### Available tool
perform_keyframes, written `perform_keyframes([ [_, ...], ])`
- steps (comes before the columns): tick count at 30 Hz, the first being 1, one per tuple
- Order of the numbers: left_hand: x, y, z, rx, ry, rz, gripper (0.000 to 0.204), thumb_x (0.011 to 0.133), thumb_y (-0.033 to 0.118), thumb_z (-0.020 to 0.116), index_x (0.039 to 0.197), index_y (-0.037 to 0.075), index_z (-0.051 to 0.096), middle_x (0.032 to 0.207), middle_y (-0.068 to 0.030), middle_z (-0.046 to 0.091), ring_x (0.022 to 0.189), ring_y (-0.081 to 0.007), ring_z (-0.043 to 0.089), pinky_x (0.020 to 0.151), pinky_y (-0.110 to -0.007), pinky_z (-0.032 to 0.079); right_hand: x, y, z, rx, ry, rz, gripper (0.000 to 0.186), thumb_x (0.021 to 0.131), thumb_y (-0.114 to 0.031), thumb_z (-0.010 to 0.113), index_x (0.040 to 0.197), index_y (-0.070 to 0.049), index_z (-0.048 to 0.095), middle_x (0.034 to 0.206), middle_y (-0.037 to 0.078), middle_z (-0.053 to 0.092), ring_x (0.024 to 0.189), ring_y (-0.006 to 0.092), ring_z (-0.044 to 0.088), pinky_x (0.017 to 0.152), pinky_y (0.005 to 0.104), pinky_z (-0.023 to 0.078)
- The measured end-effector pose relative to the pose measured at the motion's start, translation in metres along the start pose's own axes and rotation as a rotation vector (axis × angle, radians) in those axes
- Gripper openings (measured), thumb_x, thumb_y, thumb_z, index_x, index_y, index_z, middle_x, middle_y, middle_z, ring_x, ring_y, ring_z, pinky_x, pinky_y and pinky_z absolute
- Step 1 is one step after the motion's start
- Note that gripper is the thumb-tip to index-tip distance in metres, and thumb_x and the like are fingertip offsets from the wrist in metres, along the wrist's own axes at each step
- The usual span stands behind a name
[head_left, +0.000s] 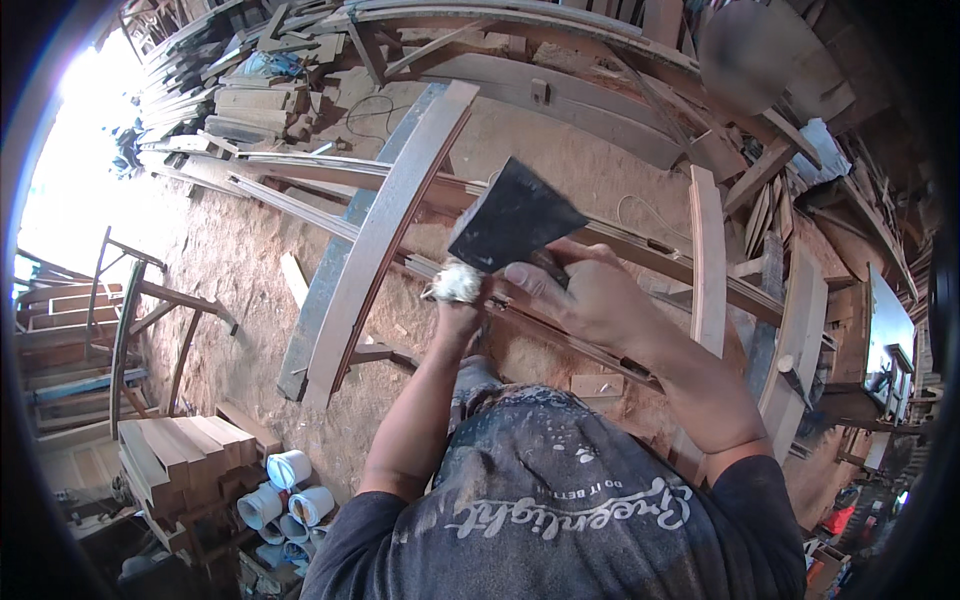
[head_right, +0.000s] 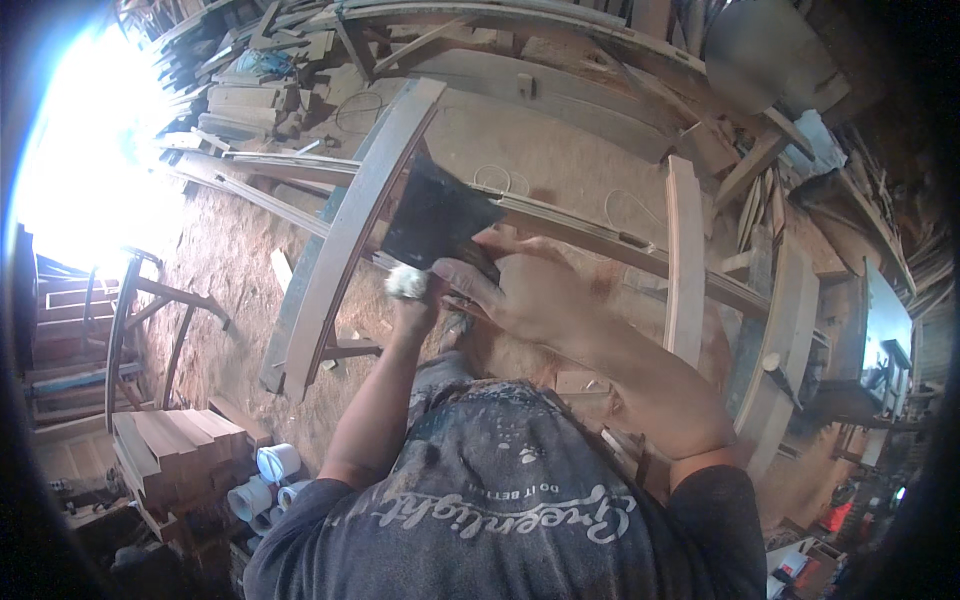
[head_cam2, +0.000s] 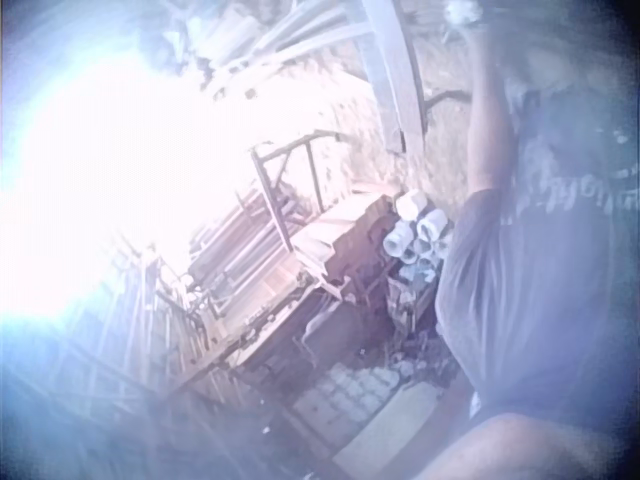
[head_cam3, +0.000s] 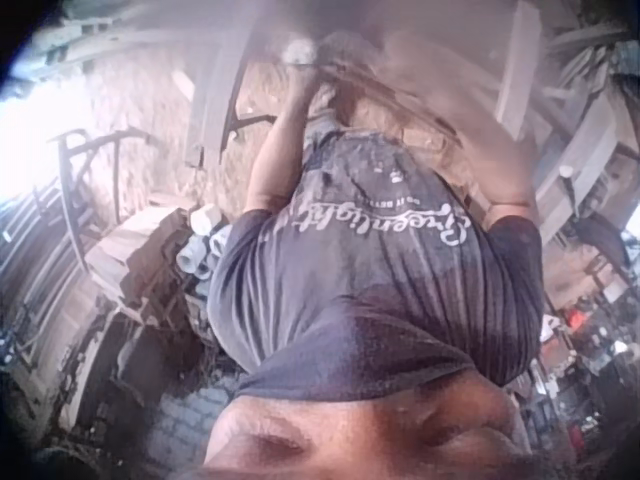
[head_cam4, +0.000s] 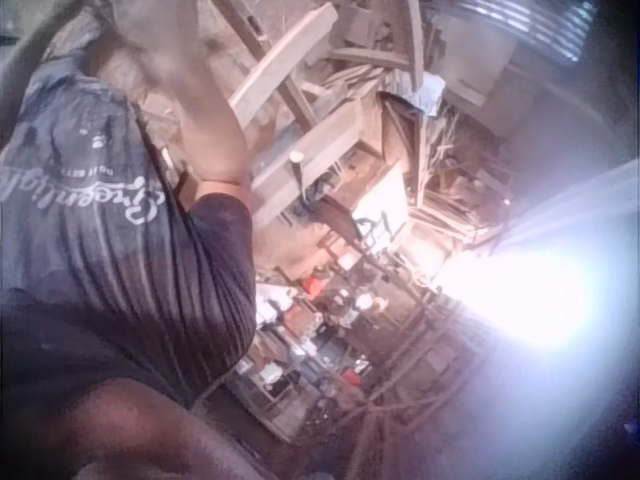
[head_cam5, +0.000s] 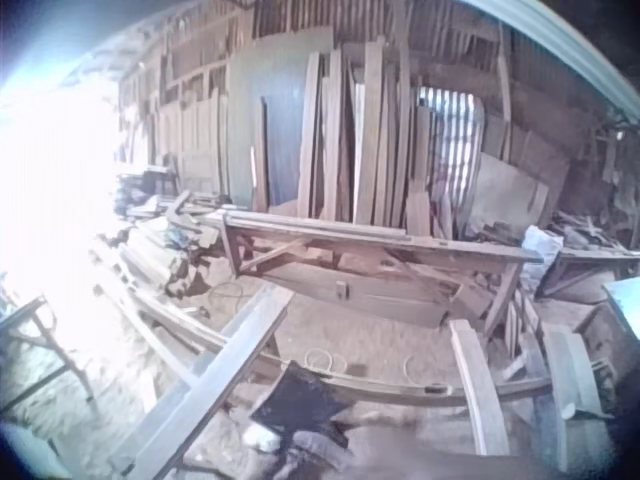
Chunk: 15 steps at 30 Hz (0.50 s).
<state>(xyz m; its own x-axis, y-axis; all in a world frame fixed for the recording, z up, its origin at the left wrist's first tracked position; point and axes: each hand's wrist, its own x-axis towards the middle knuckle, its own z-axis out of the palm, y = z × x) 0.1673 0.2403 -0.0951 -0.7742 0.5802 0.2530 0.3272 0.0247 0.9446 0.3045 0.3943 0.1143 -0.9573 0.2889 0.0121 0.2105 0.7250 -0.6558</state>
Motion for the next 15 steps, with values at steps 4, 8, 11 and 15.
perform_keyframes([
  [4,-0.031,-0.070,0.035,0.072,0.125,0.234,0.021,0.082,0.028,0.079,0.087,0.010,0.069,0.083,-0.0046,0.068,0.084,-0.0281,0.065,0.081,-0.050,0.048,-0.008,-0.027,-0.010,0.134,-0.028,0.000,0.058,0.093,-0.058,0.065,0.107,-0.003,0.074,0.097,0.016,0.075,0.092,0.0297,0.074,0.079,0.0382,0.056],
  [8,-0.016,-0.016,0.027,-0.120,-0.056,-0.039,0.036,0.078,0.027,0.083,0.102,0.006,0.066,0.097,-0.0070,0.067,0.102,-0.0219,0.062,0.085,-0.041,0.051,-0.011,0.011,0.026,-0.079,-0.091,-0.013,0.055,0.096,-0.061,0.058,0.107,-0.008,0.068,0.083,0.020,0.071,0.083,0.0408,0.072,0.071,0.0503,0.056],
  [11,-0.002,-0.003,0.011,-0.116,0.089,0.082,0.034,0.081,0.017,0.080,0.108,0.005,0.064,0.101,-0.0080,0.065,0.097,-0.0197,0.063,0.079,-0.036,0.052,-0.015,0.020,0.022,0.070,-0.047,0.107,0.058,0.096,-0.062,0.057,0.094,-0.004,0.065,0.075,0.019,0.069,0.072,0.0348,0.070,0.065,0.0467,0.055],
  [15,0.044,0.069,-0.080,0.538,0.449,0.209,0.065,0.070,0.026,0.092,0.122,0.002,0.061,0.106,-0.0130,0.068,0.095,-0.0251,0.068,0.082,-0.037,0.055,-0.054,0.043,0.007,0.505,0.089,0.277,0.057,0.098,-0.059,0.058,0.089,-0.003,0.056,0.065,0.008,0.059,0.050,0.0166,0.058,0.047,0.0341,0.049],
])
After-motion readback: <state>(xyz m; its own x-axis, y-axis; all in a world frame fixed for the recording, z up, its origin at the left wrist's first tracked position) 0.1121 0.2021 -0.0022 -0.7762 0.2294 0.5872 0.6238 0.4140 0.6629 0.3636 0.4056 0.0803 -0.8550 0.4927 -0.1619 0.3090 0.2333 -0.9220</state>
